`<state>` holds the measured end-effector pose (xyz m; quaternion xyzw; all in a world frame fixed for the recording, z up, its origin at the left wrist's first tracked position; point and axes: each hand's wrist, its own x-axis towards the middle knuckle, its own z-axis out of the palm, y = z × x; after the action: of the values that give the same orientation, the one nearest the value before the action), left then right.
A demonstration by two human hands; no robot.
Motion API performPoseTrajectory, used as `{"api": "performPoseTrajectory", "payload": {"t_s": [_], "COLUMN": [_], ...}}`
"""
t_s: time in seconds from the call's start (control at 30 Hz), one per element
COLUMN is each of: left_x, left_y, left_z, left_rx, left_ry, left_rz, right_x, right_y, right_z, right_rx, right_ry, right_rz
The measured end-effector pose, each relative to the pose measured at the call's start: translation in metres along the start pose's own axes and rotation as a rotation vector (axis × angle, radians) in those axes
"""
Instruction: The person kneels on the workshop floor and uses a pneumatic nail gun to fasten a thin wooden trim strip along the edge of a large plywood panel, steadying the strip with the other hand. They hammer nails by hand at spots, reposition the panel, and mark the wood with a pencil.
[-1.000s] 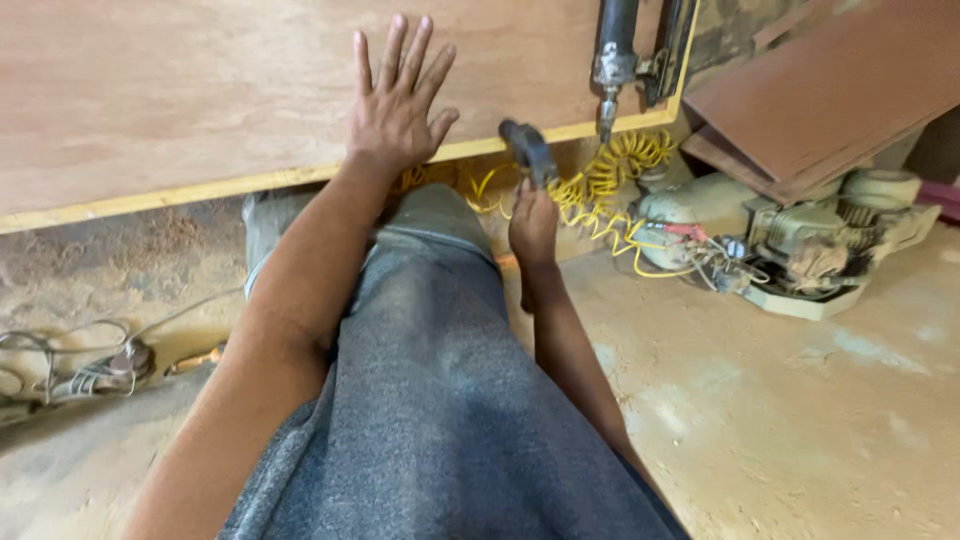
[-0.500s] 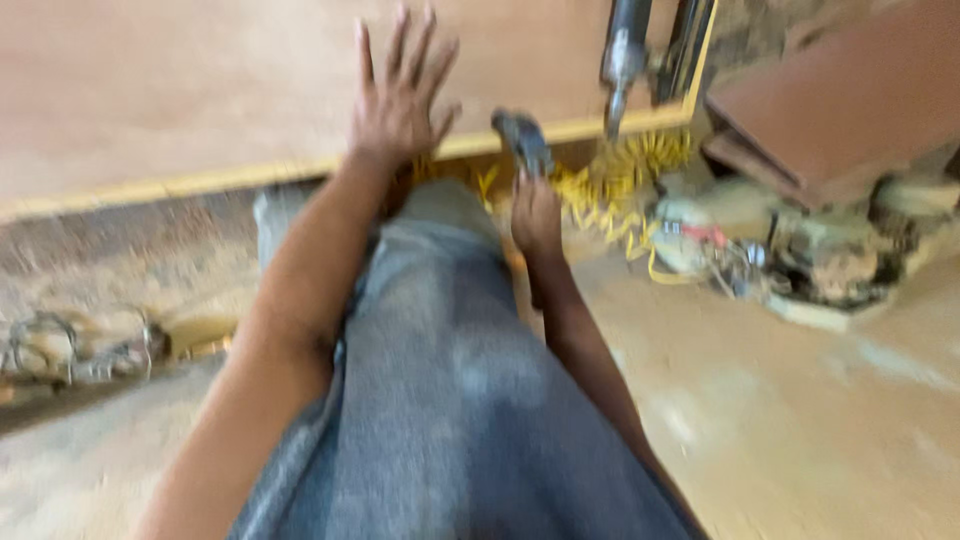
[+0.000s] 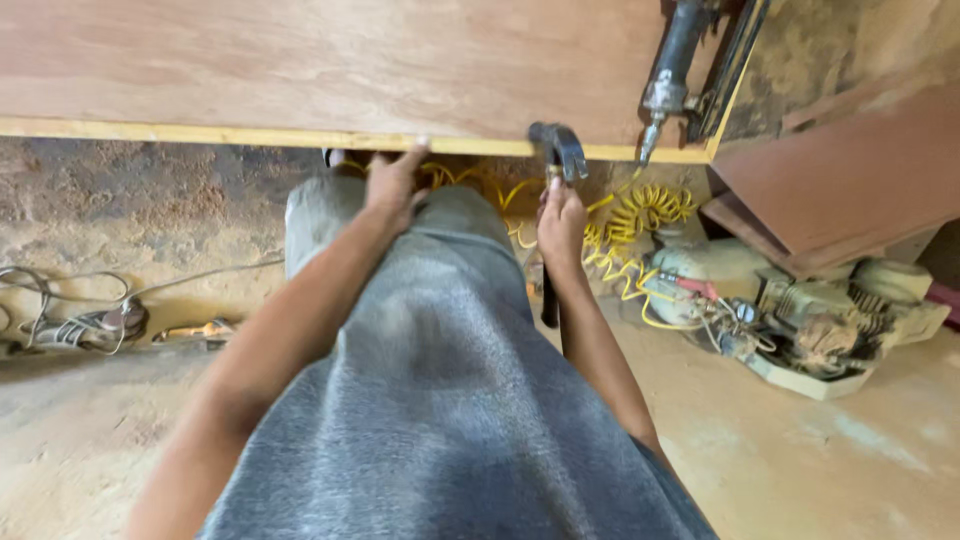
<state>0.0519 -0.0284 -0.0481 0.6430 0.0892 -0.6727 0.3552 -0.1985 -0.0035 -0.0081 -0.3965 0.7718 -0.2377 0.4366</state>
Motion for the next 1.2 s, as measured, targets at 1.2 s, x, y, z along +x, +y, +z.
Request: {"api": "performPoseTrajectory", "payload": {"t_s": [1.2], "left_x": [0.016], "left_y": [0.074], "left_z": [-0.094], "left_rx": [-0.378], "left_ry": [0.359], "left_rz": [0.388], "right_x": [-0.031], "right_y": [-0.065], "right_z": [0.086], "right_rx": [-0.244], "right_ry": [-0.36], "right_rz": [-0.413]}}
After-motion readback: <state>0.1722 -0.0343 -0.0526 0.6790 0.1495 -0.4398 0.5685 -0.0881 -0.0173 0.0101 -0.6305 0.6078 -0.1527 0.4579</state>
